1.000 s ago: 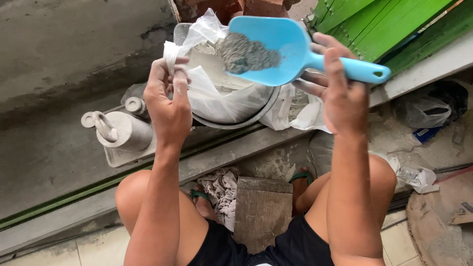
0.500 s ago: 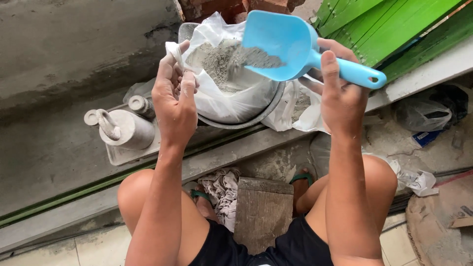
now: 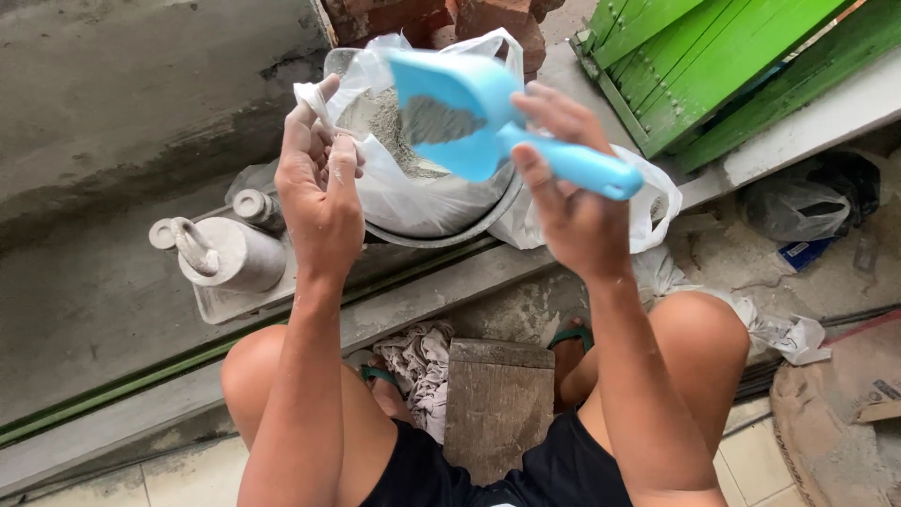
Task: Transferring grey powdery material from a large bag to a smaller bag using a blue plastic scoop.
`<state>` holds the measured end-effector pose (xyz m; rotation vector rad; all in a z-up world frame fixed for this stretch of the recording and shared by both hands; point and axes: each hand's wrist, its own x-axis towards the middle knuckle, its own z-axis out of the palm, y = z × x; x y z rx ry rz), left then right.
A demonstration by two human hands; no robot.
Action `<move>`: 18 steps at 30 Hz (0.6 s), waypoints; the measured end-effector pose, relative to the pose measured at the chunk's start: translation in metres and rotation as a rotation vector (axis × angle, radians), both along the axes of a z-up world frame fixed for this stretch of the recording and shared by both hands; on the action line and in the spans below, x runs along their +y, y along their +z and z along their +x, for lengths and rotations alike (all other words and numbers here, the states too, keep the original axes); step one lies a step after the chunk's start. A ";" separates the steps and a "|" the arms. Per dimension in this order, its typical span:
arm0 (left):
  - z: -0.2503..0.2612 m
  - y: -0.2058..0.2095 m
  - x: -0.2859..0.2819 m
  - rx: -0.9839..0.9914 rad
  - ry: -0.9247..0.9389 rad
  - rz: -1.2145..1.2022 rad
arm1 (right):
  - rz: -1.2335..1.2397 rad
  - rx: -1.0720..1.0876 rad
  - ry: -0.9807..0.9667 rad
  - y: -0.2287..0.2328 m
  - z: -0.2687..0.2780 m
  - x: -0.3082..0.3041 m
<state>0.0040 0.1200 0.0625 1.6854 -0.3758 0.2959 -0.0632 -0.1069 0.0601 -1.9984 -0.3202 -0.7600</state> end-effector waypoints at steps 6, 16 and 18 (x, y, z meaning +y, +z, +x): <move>0.002 -0.002 0.003 -0.008 0.001 0.025 | -0.147 -0.014 0.050 0.014 -0.009 -0.006; 0.001 0.007 0.005 -0.020 0.007 0.063 | -0.172 -0.137 -0.087 0.009 -0.011 -0.013; 0.001 0.010 0.006 -0.023 0.008 0.092 | 0.012 -0.102 0.038 0.009 -0.012 -0.014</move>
